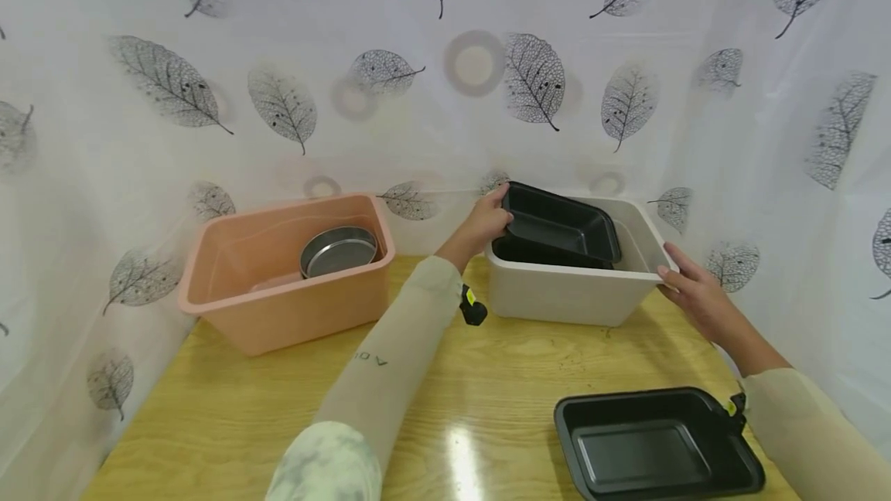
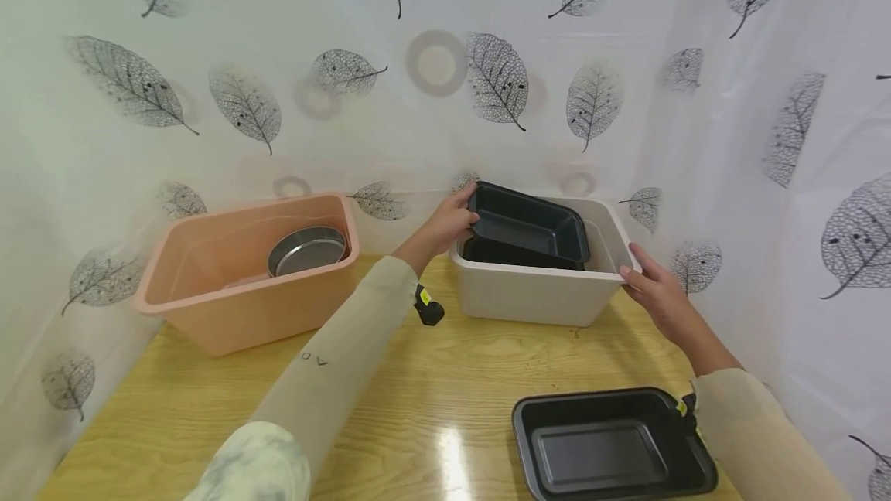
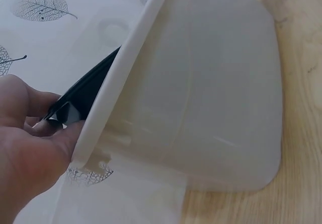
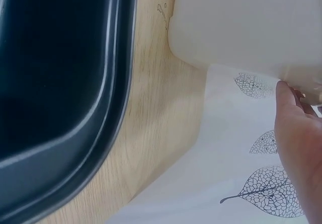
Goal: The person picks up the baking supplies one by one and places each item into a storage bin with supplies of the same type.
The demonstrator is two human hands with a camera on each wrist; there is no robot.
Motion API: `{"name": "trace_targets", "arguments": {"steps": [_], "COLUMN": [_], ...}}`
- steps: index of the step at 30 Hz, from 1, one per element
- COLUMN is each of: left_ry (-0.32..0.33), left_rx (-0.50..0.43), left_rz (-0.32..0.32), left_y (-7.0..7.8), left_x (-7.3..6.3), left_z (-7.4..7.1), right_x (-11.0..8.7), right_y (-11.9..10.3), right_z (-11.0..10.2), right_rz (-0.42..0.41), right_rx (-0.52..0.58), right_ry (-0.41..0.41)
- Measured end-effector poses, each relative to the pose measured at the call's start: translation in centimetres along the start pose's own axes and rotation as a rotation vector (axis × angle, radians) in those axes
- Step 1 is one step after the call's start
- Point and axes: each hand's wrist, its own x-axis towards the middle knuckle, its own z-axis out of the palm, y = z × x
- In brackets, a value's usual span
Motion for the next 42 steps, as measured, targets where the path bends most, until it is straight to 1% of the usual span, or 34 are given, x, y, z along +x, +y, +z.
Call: {"name": "trace_targets", "arguments": {"steps": [4,8,11,13,16,19,22,24,26,31,35,37,42], "left_ry": [0.016,0.044,0.056,0.048,0.037,0.043,0.075,0.083,0.087,0.063,0.034,0.025,0.017], "left_rx": [0.051,0.075,0.116,0.157,0.205,0.238,0.258,0.255,0.231,0.136,0.087,0.083,0.124], "left_rz": [0.017,0.012,-0.008,-0.030,-0.047,-0.035,-0.016,-0.003,0.000,0.015,0.019,0.011,0.019], "left_y": [0.0,0.2,0.2,0.1,-0.1,-0.4,-0.6,-0.6,-0.6,-0.6,-0.4,-0.3,-0.3], "left_x": [0.2,0.2,0.2,0.1,0.0,0.0,0.1,0.2,0.4,0.6,0.5,0.4,0.4], "left_z": [0.4,1.0,1.5,1.9,2.4,2.8,3.1,3.1,3.2,2.7,2.4,2.3,2.1], "right_x": [0.0,0.0,0.0,-0.1,-0.1,-0.1,-0.1,0.0,0.0,0.0,0.0,0.0,0.0], "right_y": [0.0,0.0,0.1,0.2,0.3,0.3,0.2,0.1,0.1,-0.1,0.0,0.1,0.1], "right_z": [-0.1,-0.1,-0.1,-0.1,0.0,0.1,0.1,0.0,-0.1,0.0,-0.1,-0.2,-0.2], "right_rz": [-0.006,-0.009,-0.014,-0.018,-0.017,-0.006,0.009,0.014,0.015,0.011,0.010,0.007,0.009], "right_rx": [-0.017,-0.031,-0.006,0.003,0.001,-0.028,-0.061,-0.066,-0.064,-0.060,-0.061,-0.047,-0.021], "right_ry": [-0.002,0.002,0.003,0.003,0.006,0.007,0.011,0.018,0.022,0.007,0.000,0.001,0.009]}}
